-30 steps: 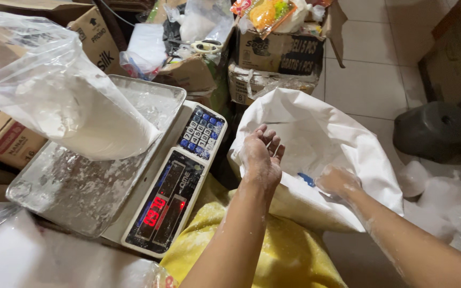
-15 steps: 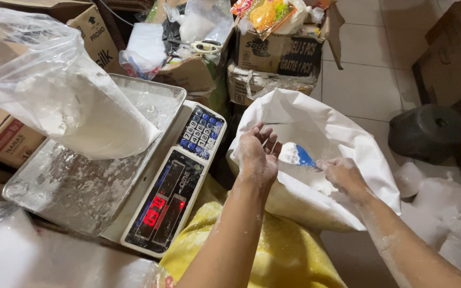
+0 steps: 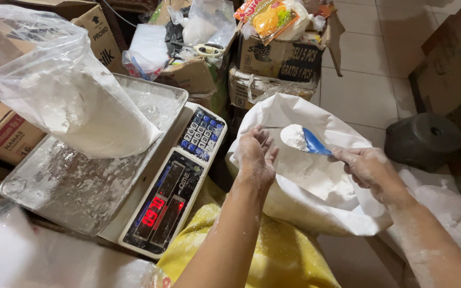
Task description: The person scoops white powder from a large sack into a plastic bag placed on a digital scale, adjusts the amount to reach a target weight, and ties the bag closed. The process is repeated for multiple bags.
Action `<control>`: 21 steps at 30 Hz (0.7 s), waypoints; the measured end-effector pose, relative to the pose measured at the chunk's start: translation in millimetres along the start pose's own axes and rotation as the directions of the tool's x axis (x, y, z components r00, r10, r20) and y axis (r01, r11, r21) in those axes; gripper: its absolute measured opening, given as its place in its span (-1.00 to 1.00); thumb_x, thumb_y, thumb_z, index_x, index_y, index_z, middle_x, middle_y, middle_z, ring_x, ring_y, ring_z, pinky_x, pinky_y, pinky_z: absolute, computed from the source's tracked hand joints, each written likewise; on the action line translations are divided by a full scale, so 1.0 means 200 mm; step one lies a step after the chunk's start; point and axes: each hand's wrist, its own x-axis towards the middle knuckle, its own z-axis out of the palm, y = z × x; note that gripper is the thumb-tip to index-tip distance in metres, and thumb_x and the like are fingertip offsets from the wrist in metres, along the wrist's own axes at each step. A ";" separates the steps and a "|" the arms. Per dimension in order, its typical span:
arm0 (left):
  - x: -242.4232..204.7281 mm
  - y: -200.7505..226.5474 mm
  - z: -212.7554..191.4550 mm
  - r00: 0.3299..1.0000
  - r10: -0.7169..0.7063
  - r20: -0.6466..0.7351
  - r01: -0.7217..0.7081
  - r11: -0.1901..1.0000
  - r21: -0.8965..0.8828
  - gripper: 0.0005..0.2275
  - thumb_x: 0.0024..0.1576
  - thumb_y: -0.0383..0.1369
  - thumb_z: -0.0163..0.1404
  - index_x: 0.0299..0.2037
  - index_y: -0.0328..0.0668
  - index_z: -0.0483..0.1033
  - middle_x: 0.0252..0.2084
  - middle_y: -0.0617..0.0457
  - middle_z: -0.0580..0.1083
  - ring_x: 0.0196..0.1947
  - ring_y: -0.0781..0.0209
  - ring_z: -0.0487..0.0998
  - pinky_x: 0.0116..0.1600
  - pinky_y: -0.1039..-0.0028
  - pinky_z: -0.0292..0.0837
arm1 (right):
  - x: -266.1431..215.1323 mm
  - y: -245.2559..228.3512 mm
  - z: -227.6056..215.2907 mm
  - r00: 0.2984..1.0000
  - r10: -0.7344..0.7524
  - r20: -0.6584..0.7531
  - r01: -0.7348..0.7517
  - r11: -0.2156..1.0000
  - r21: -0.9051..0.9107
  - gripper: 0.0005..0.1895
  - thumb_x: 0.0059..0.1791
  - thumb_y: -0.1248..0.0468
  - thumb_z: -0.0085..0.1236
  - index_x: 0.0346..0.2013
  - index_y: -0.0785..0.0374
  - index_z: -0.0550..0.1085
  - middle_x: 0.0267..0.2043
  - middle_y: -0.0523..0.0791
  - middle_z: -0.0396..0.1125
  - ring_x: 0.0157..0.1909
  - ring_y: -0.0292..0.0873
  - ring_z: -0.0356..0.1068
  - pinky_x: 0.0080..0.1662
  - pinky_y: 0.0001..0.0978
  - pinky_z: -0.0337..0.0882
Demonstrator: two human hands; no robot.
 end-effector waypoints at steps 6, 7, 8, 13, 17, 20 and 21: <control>-0.03 -0.01 0.00 1.000 -0.012 -0.019 0.012 1.000 -0.025 -0.60 0.23 -0.24 -0.14 0.27 -0.09 0.34 0.32 -0.02 0.32 0.36 0.04 0.29 0.44 0.00 0.12 | -0.11 -0.19 -0.06 0.998 -0.067 0.007 0.067 0.998 0.007 -0.65 0.03 0.06 0.17 -0.22 0.29 0.67 -0.64 -0.22 0.17 -0.65 -0.35 -0.06 -0.58 -0.46 -0.03; -0.02 -0.01 0.00 1.000 -0.014 -0.008 0.014 0.999 -0.037 -0.60 0.23 -0.23 -0.16 0.27 -0.11 0.33 0.34 -0.03 0.30 0.37 0.02 0.28 0.45 0.00 0.11 | -0.13 -0.23 -0.06 0.996 -0.086 0.018 0.086 0.996 0.020 -0.64 0.03 0.05 0.17 -0.22 0.30 0.67 -0.63 -0.24 0.16 -0.63 -0.36 -0.06 -0.58 -0.47 -0.03; -0.02 -0.02 0.00 1.000 -0.020 -0.005 0.020 0.998 -0.058 -0.59 0.24 -0.20 -0.20 0.27 -0.14 0.35 0.33 -0.05 0.31 0.38 0.01 0.28 0.45 -0.01 0.10 | -0.14 -0.27 -0.05 0.996 -0.089 0.007 0.089 0.996 0.004 -0.64 0.03 0.05 0.17 -0.22 0.31 0.67 -0.63 -0.24 0.16 -0.63 -0.36 -0.05 -0.57 -0.47 -0.03; 0.00 -0.04 -0.02 0.995 -0.076 0.064 0.086 0.981 -0.171 -0.57 0.28 -0.17 -0.34 0.25 -0.22 0.35 0.33 -0.13 0.33 0.38 -0.04 0.29 0.43 -0.03 0.05 | -0.18 -0.42 0.07 0.988 -0.155 0.028 0.155 0.988 0.007 -0.64 0.05 0.06 0.15 -0.22 0.32 0.66 -0.64 -0.24 0.12 -0.63 -0.35 -0.07 -0.57 -0.46 -0.06; -0.03 0.02 -0.04 0.994 -0.098 0.045 0.106 0.974 -0.200 -0.61 0.28 -0.20 -0.29 0.23 -0.18 0.36 0.30 -0.10 0.36 0.30 -0.02 0.35 0.41 0.03 0.15 | -0.22 -0.54 0.20 0.970 -0.227 0.088 0.225 0.974 0.030 -0.66 0.05 0.09 0.14 -0.23 0.31 0.66 -0.63 -0.26 0.13 -0.63 -0.37 -0.04 -0.57 -0.47 -0.03; -0.06 0.09 -0.05 0.996 -0.092 0.019 0.094 0.968 -0.234 -0.60 0.28 -0.19 -0.30 0.23 -0.19 0.36 0.28 -0.09 0.39 0.27 0.00 0.40 0.37 0.05 0.23 | -0.25 -0.65 0.27 0.953 -0.270 0.140 0.265 0.963 0.049 -0.68 0.05 0.10 0.13 -0.24 0.30 0.66 -0.63 -0.25 0.15 -0.64 -0.36 -0.04 -0.59 -0.46 -0.05; -0.07 0.12 -0.06 0.996 -0.086 0.024 0.089 0.965 -0.246 -0.58 0.28 -0.18 -0.35 0.23 -0.19 0.37 0.26 -0.09 0.41 0.27 0.00 0.41 0.35 0.07 0.25 | -0.26 -0.70 0.29 0.949 -0.278 0.151 0.274 0.961 0.041 -0.69 0.04 0.11 0.14 -0.25 0.30 0.66 -0.63 -0.24 0.16 -0.65 -0.35 -0.03 -0.59 -0.46 -0.04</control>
